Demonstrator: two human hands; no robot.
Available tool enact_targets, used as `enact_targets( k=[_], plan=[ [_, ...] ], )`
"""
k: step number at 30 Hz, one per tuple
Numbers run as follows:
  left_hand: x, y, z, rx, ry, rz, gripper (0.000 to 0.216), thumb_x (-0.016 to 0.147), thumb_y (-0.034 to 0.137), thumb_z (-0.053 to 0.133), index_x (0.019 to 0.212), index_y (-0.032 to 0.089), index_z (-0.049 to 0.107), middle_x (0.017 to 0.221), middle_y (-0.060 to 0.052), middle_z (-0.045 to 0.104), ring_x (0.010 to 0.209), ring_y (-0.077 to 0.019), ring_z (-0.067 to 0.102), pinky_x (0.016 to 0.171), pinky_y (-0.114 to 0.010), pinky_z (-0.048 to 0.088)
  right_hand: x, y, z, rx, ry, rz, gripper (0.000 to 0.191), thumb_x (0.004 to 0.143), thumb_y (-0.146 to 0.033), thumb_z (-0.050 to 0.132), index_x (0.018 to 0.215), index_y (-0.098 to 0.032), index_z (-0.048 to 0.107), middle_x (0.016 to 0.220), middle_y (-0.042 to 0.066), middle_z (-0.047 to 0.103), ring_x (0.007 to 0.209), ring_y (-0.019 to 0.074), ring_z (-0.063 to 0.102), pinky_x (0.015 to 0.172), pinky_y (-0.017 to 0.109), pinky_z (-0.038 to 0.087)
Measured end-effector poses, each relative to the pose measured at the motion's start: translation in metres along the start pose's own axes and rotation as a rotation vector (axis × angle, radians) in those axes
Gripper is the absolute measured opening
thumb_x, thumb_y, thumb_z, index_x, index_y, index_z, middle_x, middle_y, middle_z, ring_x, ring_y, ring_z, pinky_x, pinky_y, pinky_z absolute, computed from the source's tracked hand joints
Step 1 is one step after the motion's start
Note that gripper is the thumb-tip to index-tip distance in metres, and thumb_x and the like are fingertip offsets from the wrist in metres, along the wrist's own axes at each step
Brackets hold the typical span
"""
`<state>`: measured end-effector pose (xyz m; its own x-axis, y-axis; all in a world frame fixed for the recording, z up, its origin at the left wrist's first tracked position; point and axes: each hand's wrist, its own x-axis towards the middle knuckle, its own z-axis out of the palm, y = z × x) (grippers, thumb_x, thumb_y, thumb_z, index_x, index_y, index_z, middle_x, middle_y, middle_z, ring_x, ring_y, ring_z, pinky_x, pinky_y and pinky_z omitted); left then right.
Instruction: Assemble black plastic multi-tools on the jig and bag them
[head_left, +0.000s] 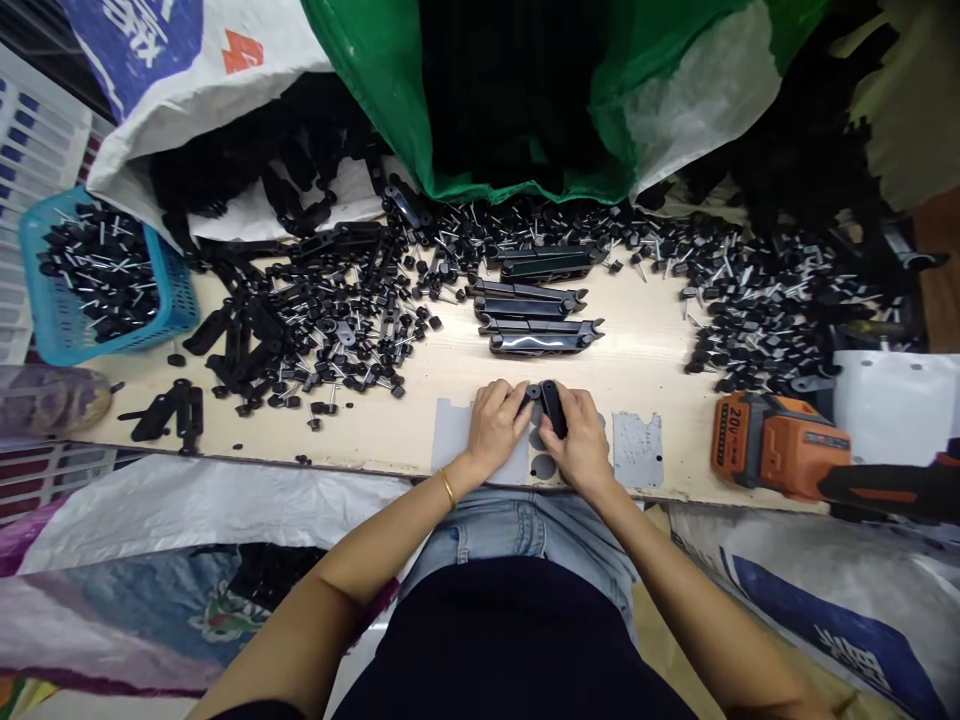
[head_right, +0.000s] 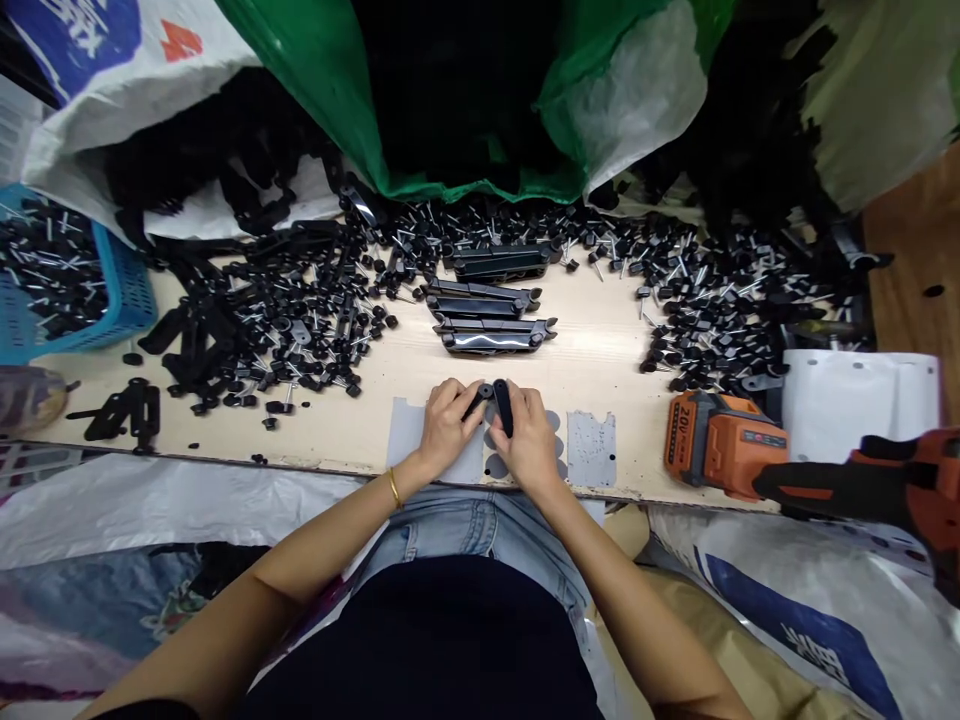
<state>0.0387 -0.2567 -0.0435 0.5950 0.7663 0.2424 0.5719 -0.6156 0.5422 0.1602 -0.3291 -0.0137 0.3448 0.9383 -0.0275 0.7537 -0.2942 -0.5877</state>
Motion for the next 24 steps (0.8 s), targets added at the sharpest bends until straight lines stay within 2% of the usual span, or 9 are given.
enact_targets(
  k=[9,15,19,24],
  plan=[
    [0.017,-0.014,-0.015,0.061,-0.173,0.223,0.026,0.095,0.029,0.042,0.111,0.014,0.057,0.083,-0.005,0.055,0.079,-0.0187,0.054,0.072,-0.031,0.045,0.003,0.006,-0.007,0.054,-0.033,-0.008,0.047,0.082,-0.029,0.048,0.128,-0.021,0.050,0.097,0.008,0.054,0.091,0.0231,0.056,0.081,0.036,0.050],
    [0.009,-0.005,-0.008,0.108,-0.082,0.076,0.028,0.096,0.025,0.037,0.113,0.012,0.054,0.083,-0.007,0.055,0.078,-0.0200,0.055,0.069,-0.032,0.047,0.003,0.004,-0.007,0.085,-0.024,-0.004,0.046,0.082,-0.029,0.048,0.127,-0.021,0.051,0.097,0.008,0.054,0.091,0.0230,0.056,0.081,0.036,0.050],
    [0.015,-0.009,-0.011,0.115,-0.202,0.230,0.024,0.095,0.026,0.041,0.109,0.013,0.056,0.084,-0.007,0.056,0.080,-0.0196,0.056,0.071,-0.031,0.048,0.003,0.004,-0.006,0.092,-0.015,-0.026,0.047,0.082,-0.029,0.048,0.128,-0.020,0.051,0.096,0.008,0.053,0.090,0.0227,0.056,0.081,0.035,0.050],
    [0.032,-0.016,-0.012,0.047,-0.234,0.249,0.024,0.094,0.024,0.041,0.108,0.013,0.056,0.085,-0.007,0.055,0.080,-0.0188,0.057,0.071,-0.030,0.049,0.003,0.005,-0.005,0.074,-0.031,-0.032,0.050,0.081,-0.027,0.048,0.131,-0.021,0.049,0.096,0.008,0.052,0.090,0.0229,0.056,0.079,0.035,0.051]
  ],
)
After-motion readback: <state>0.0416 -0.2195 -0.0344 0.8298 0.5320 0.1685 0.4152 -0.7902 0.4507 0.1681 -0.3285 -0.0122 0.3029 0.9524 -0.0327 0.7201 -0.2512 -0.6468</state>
